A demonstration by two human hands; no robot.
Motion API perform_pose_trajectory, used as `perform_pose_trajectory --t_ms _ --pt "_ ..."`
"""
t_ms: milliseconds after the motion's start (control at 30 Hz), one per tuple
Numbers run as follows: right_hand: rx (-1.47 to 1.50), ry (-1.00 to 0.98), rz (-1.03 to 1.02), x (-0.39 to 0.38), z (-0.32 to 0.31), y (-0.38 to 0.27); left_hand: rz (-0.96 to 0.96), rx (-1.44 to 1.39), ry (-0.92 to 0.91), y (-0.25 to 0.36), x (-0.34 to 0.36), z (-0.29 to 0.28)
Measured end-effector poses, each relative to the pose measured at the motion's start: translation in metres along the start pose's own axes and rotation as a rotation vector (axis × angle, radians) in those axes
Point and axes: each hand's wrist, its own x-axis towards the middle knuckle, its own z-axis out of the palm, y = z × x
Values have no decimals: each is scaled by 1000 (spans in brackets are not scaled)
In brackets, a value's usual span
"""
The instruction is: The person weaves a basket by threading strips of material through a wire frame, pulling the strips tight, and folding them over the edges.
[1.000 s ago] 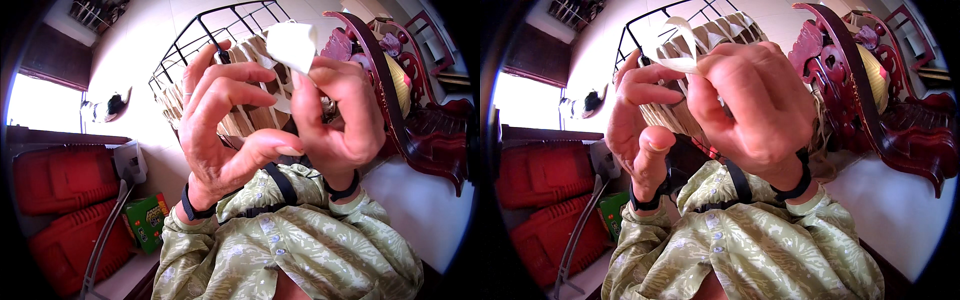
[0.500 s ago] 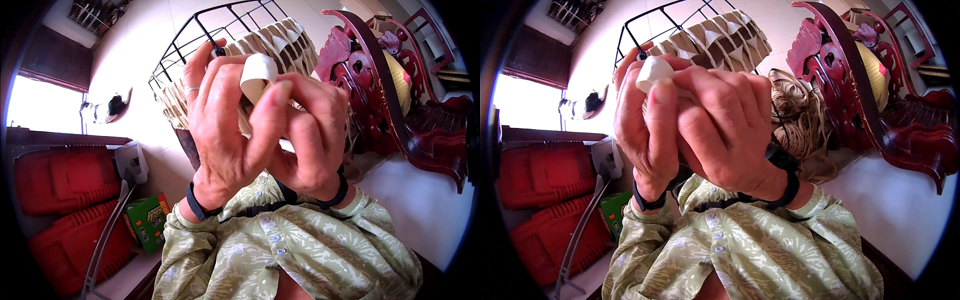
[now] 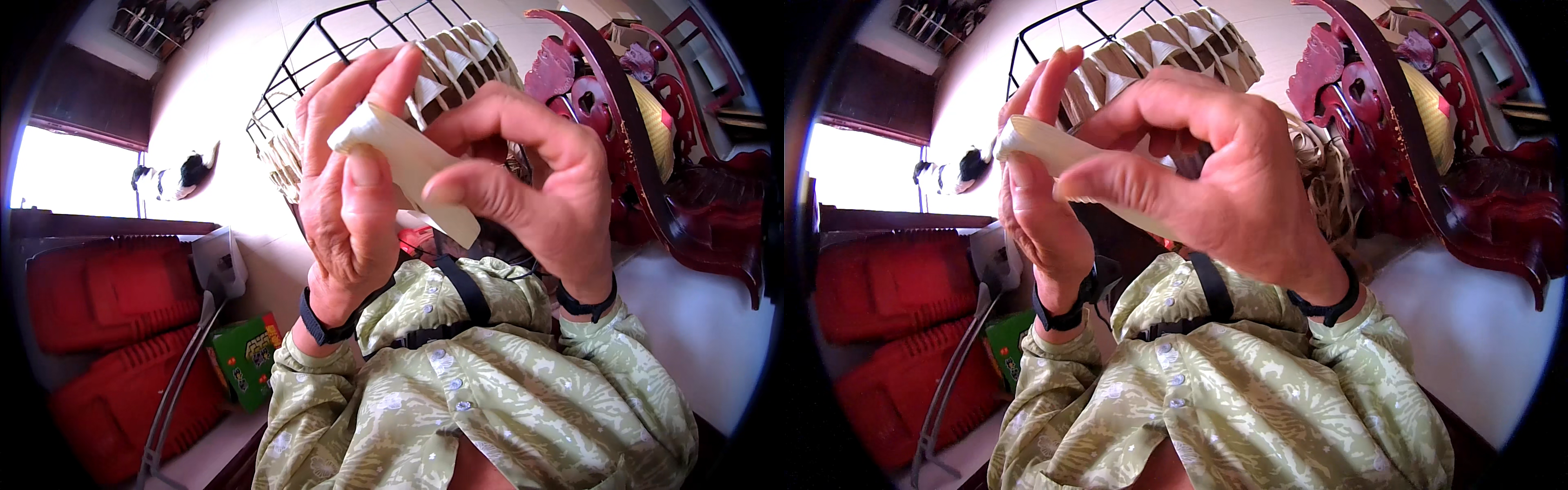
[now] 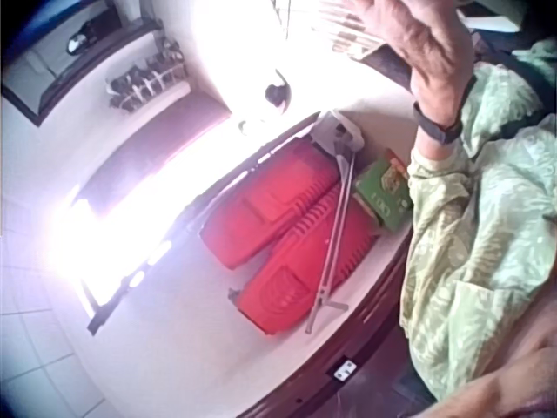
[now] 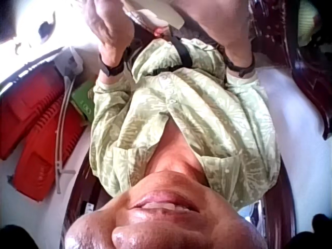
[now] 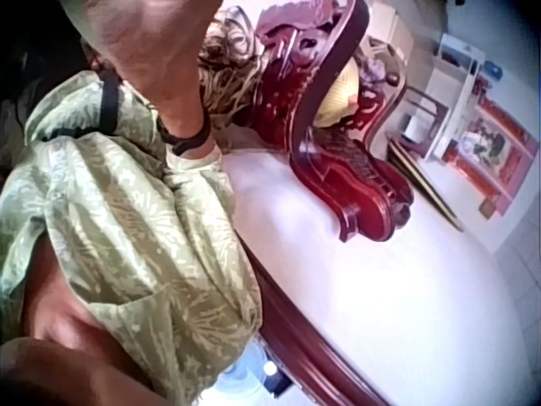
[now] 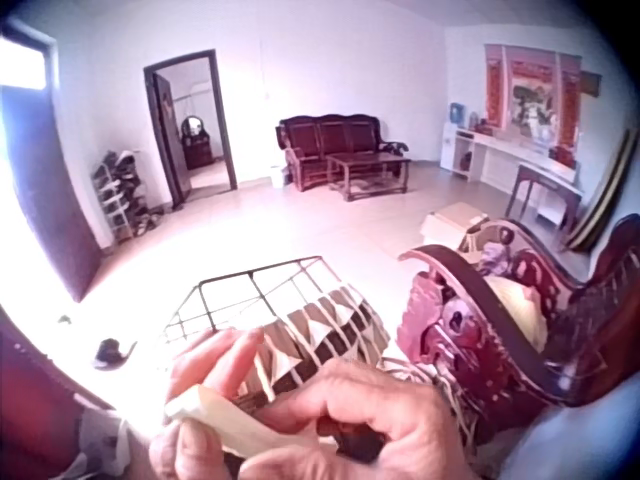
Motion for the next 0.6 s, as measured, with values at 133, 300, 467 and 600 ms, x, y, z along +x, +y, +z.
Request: perform_pose_trajectory --t_ms 133,300,467,600 --pt "-519 197 -455 -5 14 13 34 49 -96 -5 -3 -11" --pt "-802 377 -650 -18 34 28 39 -67 -112 -7 -2 -17" --pt "-791 405 -702 -12 38 37 90 16 -126 -2 -4 -14" --pt "-793 439 -730 -6 35 36 73 99 -117 5 -1 -11"
